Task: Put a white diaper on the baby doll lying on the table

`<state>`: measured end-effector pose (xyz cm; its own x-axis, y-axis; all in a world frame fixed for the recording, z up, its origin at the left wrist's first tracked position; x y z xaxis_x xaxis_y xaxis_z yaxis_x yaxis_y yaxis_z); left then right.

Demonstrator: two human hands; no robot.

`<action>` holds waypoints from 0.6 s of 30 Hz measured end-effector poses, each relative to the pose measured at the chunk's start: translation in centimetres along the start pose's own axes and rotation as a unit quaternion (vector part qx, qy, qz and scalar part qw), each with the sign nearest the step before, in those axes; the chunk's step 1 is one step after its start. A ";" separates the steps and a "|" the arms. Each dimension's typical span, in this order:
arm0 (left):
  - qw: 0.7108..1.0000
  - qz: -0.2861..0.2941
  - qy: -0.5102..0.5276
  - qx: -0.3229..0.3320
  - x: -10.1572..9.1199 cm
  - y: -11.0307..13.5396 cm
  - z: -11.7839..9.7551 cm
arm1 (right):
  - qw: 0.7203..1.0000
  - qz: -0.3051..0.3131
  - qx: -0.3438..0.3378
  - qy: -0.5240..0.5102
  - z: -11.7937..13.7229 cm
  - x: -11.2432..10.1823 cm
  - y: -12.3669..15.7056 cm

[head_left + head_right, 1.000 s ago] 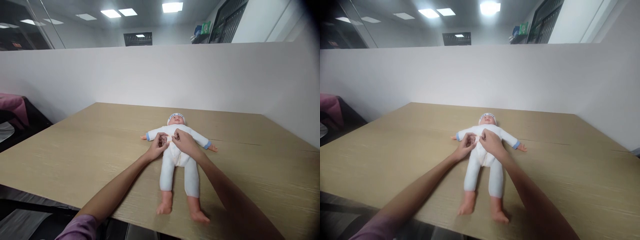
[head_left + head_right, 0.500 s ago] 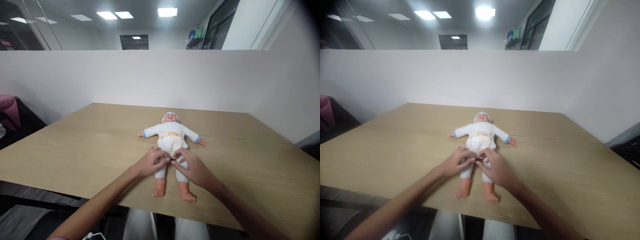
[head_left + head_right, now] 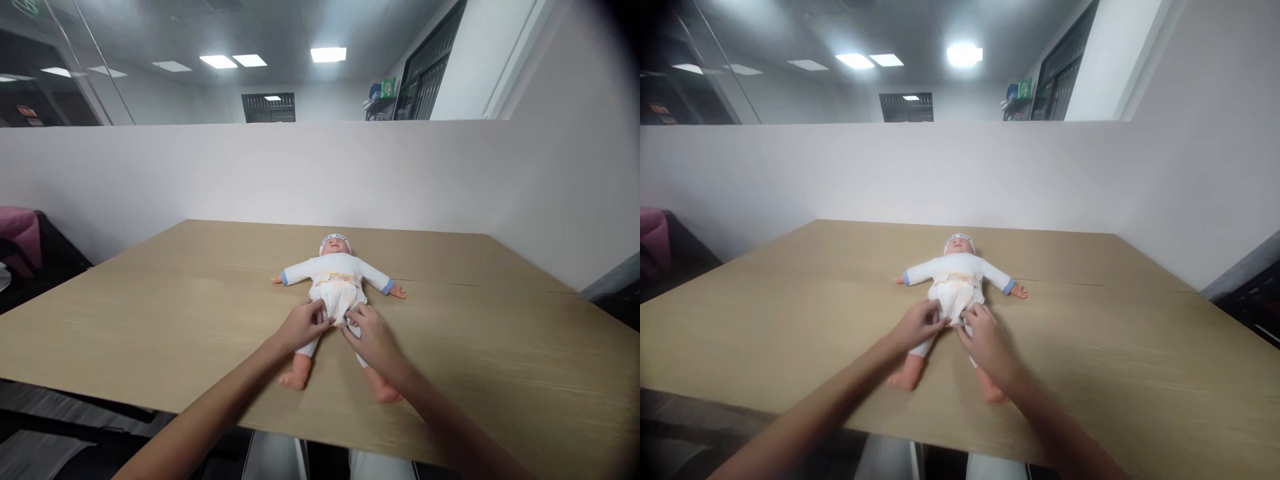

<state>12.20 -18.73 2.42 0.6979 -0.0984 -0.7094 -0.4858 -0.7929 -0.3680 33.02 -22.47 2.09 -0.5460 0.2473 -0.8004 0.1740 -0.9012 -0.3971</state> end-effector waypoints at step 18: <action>0.995 -0.056 -0.003 0.081 -0.2 0.7 -0.2 | 0.997 0.011 0.038 -0.070 1.0 -0.2 2.1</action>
<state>11.82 -19.36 2.45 0.7499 -0.0105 -0.6615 -0.4835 -0.6911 -0.5372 32.69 -24.75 1.92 -0.6526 0.1790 -0.7363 0.1281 -0.9316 -0.3400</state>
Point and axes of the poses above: each hand's wrist, its own y-axis away from the middle knuckle, its own x-axis out of the palm, z = x × y, the point moved 1 cm from there along -y, towards the middle knuckle, and after that the axes turned 6 degrees about x, right-handed, at the moved point
